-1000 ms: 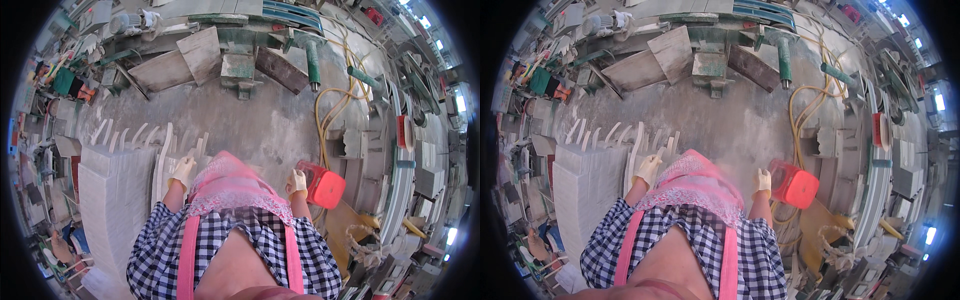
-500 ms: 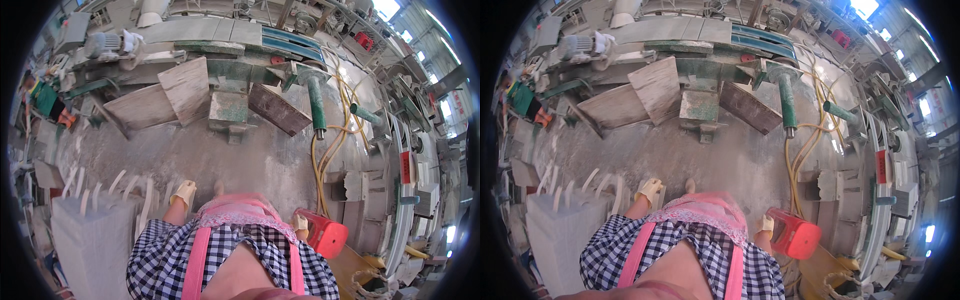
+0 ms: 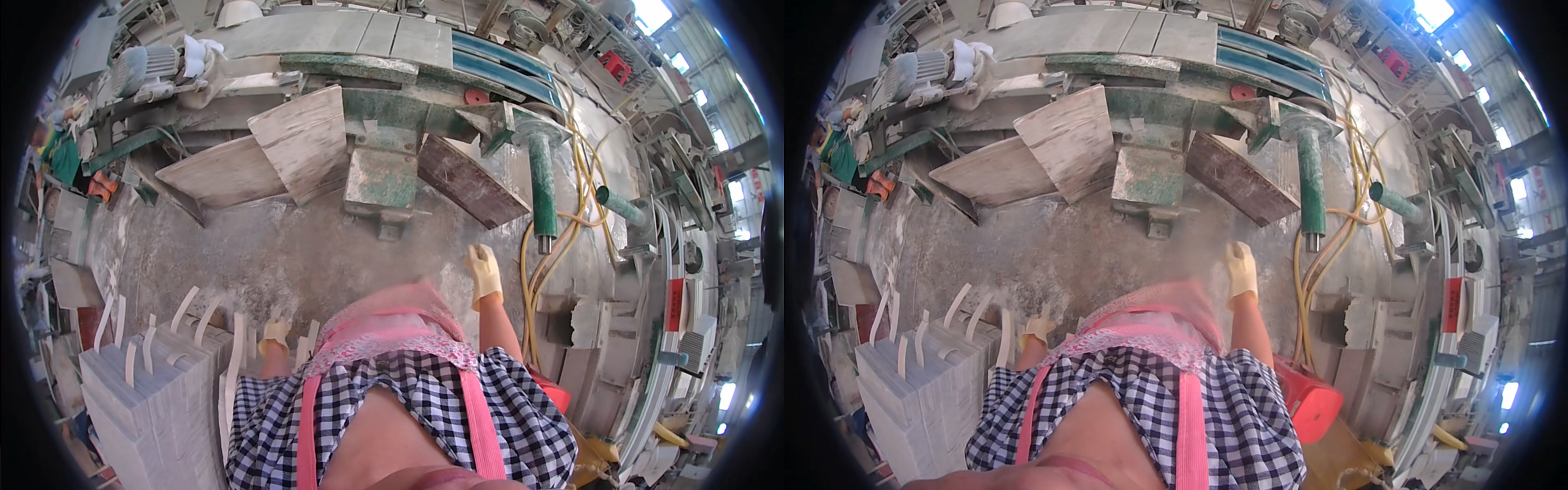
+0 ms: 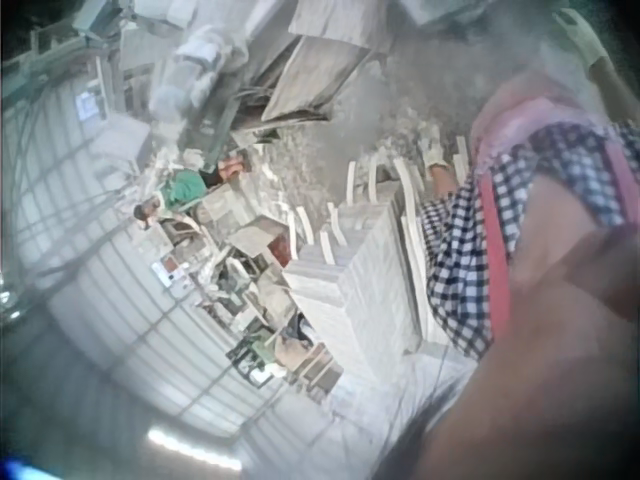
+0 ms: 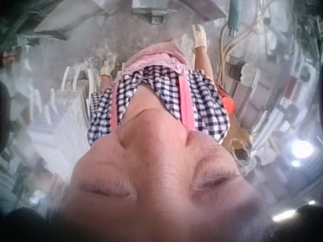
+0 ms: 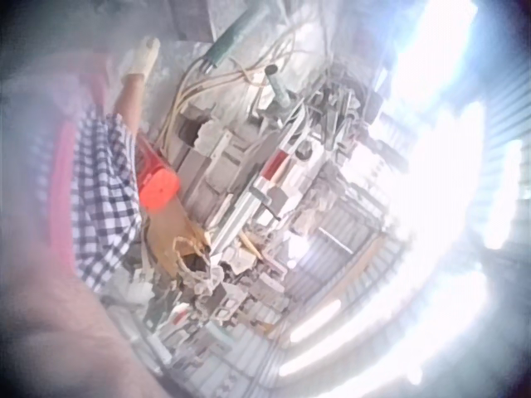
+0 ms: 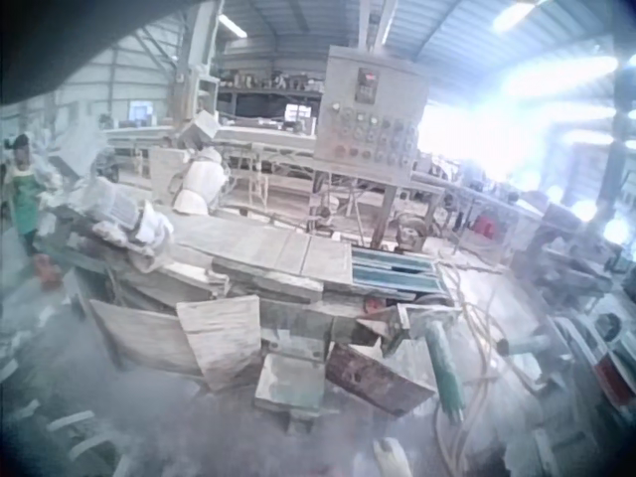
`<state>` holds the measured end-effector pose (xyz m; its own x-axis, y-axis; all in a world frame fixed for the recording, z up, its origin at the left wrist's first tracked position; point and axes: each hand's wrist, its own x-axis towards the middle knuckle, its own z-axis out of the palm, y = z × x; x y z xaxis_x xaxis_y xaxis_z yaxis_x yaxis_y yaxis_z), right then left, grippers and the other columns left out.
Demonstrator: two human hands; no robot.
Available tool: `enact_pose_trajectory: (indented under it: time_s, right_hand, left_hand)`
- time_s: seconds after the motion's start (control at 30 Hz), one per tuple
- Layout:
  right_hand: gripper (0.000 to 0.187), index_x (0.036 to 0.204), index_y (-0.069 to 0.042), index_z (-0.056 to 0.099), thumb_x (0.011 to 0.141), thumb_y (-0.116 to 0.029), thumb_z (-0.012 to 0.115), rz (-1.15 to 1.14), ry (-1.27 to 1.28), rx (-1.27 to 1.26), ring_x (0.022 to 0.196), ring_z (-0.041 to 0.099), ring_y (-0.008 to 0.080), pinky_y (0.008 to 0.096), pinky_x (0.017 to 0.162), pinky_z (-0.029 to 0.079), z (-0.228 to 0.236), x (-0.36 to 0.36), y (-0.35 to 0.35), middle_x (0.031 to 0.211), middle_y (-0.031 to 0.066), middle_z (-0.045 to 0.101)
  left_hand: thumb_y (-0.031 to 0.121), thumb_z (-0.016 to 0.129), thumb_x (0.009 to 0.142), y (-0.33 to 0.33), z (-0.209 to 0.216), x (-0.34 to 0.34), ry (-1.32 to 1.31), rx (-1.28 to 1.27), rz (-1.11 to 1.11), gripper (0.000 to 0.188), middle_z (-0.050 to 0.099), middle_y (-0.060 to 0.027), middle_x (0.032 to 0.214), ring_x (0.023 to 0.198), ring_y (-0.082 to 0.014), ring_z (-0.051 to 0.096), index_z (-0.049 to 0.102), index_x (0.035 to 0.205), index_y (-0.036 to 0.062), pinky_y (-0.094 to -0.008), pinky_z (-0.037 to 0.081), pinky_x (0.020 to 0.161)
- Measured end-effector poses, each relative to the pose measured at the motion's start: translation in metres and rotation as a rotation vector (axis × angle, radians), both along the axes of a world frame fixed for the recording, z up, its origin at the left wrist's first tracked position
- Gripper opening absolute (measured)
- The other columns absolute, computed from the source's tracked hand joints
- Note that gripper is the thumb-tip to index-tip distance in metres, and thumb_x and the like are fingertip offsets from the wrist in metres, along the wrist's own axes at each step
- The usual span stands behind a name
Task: The person repeatedly picks up rectangular stone slabs, presses them against a rotating sanding belt to smooth the edges, then stacks the finished pieces. The cycle of pick, sand, and stack is repeated throughout the clip.
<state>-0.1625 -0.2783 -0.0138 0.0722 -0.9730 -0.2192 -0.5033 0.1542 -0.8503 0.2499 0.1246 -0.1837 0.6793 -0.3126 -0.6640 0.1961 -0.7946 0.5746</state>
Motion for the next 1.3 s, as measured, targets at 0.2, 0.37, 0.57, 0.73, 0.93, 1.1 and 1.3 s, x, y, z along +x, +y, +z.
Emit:
enact_pose_trajectory:
  time_s: [0.2,0.37,0.57,0.73,0.93,1.1,1.3]
  right_hand:
    - [0.045,0.101,-0.003,0.069,0.085,-0.043,0.058,0.163,0.251,0.13,0.101,0.063,0.042,0.0449,0.084,0.05,-0.11,-0.048,-0.064,0.1,0.0265,0.067]
    - [0.049,0.116,-0.002,0.064,0.081,-0.037,0.066,0.252,0.455,0.272,0.108,0.063,0.0324,0.0403,0.087,0.05,-0.174,-0.16,-0.127,0.115,0.0215,0.066]
    - [0.028,0.1,-0.011,0.071,0.086,-0.028,0.054,0.824,0.98,-0.047,0.09,0.068,0.0277,0.0408,0.075,0.053,-0.19,-0.204,-0.224,0.099,0.0117,0.07]
    - [0.029,0.092,-0.003,0.069,0.088,-0.029,0.056,0.264,0.001,0.344,0.068,0.057,0.0173,0.0344,0.061,0.045,-0.183,-0.133,-0.258,0.074,0.0044,0.063]
    - [0.027,0.079,-0.003,0.064,0.086,-0.028,0.058,0.411,0.034,0.322,0.062,0.057,0.0154,0.0315,0.055,0.044,-0.1,-0.04,-0.283,0.071,0.0055,0.064]
    - [0.026,0.098,-0.002,0.062,0.086,-0.024,0.059,0.463,0.115,0.358,0.058,0.059,0.0178,0.0285,0.056,0.051,-0.059,-0.016,-0.332,0.066,0.0085,0.063]
    - [0.029,0.1,-0.003,0.063,0.096,-0.029,0.05,0.302,-0.093,0.136,0.049,0.049,0.0146,0.0284,0.049,0.042,-0.019,0.036,-0.378,0.057,0.0053,0.054]
  left_hand:
    - [0.033,0.057,0.09,-0.083,0.011,-0.029,-0.081,-0.268,0.091,0.036,0.067,-0.0089,0.074,0.066,-0.0187,0.063,0.068,0.091,-0.0011,-0.0346,0.048,0.059]
    - [0.032,0.058,0.089,-0.199,0.055,-0.084,-0.187,-0.107,-0.013,0.037,0.069,-0.0082,0.08,0.074,-0.018,0.065,0.069,0.102,-0.0009,-0.0342,0.05,0.065]
    - [0.031,0.058,0.09,-0.294,0.102,-0.126,-0.132,-0.302,0.06,0.035,0.07,-0.0099,0.092,0.085,-0.0204,0.064,0.067,0.105,0.0009,-0.0353,0.05,0.074]
    - [0.031,0.06,0.088,-0.307,0.09,-0.13,-0.204,-0.272,0.061,0.035,0.069,-0.011,0.09,0.081,-0.022,0.064,0.067,0.104,0.0007,-0.0381,0.05,0.071]
    - [0.042,0.055,0.087,-0.28,0.034,-0.118,-0.208,-0.014,0.08,0.046,0.07,-0.0226,0.095,0.091,-0.0327,0.069,0.069,0.105,0.0013,-0.0438,0.052,0.077]
    - [0.045,0.055,0.085,-0.298,-0.005,-0.096,-0.081,-0.001,0.263,0.05,0.07,-0.0241,0.1,0.096,-0.035,0.069,0.069,0.108,0.0022,-0.0454,0.052,0.081]
    - [0.039,0.061,0.086,-0.351,-0.013,-0.075,-0.103,-0.2,0.402,0.045,0.069,-0.0194,0.096,0.089,-0.0319,0.065,0.067,0.106,-0.0006,-0.0418,0.05,0.076]
